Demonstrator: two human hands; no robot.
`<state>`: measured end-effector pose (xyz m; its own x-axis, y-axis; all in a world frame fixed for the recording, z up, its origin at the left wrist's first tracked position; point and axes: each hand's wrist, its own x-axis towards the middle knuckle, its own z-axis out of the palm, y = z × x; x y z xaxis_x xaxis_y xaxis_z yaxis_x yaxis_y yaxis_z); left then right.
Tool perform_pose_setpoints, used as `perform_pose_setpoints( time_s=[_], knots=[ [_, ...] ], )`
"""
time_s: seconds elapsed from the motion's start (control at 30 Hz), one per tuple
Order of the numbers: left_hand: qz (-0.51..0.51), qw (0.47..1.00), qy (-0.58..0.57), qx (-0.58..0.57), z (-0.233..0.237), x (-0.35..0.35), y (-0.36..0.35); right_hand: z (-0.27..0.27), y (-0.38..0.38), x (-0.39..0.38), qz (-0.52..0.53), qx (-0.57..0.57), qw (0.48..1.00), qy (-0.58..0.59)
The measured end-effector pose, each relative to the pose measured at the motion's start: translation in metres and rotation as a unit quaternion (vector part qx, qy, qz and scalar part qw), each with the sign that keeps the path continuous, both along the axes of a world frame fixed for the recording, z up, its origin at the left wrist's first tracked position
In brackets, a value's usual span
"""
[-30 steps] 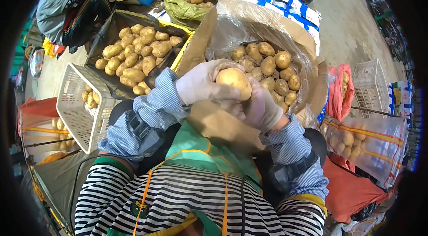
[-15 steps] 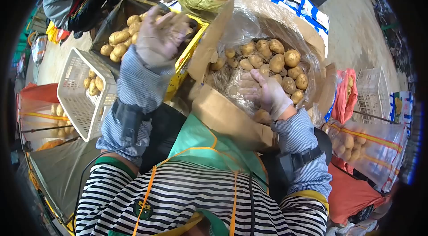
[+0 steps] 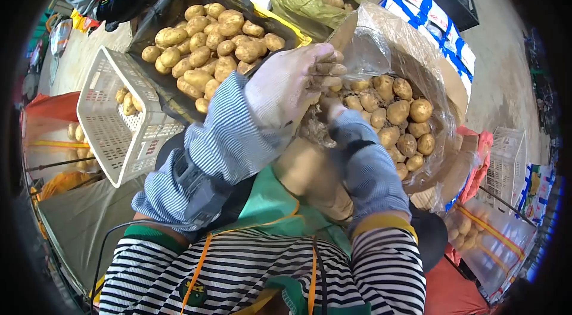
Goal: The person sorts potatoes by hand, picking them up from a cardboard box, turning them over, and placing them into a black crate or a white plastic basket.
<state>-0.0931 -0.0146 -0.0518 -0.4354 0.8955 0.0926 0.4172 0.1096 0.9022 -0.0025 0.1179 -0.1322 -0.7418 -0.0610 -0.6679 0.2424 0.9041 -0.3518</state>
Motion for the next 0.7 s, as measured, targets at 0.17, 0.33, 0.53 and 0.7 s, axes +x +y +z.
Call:
perform_pose_setpoints(
  time_s=[0.17,0.33,0.53,0.7],
  knots=[
    [0.010,0.996,0.062,0.064,-0.013,-0.003,0.000,-0.130,0.001,0.014,-0.369,-0.112,0.920,0.067],
    [-0.045,0.997,0.052,-0.025,-0.029,-0.008,0.007,-0.214,0.004,-0.002,-0.299,-0.098,0.944,0.104],
    [0.033,0.857,-0.514,0.010,-0.008,0.005,0.015,-0.224,0.045,0.024,-0.122,-0.024,0.987,0.101],
    [-0.029,0.891,-0.452,-0.034,0.007,0.026,0.024,-0.225,0.093,0.058,-0.054,-0.063,0.982,0.169]
  ],
)
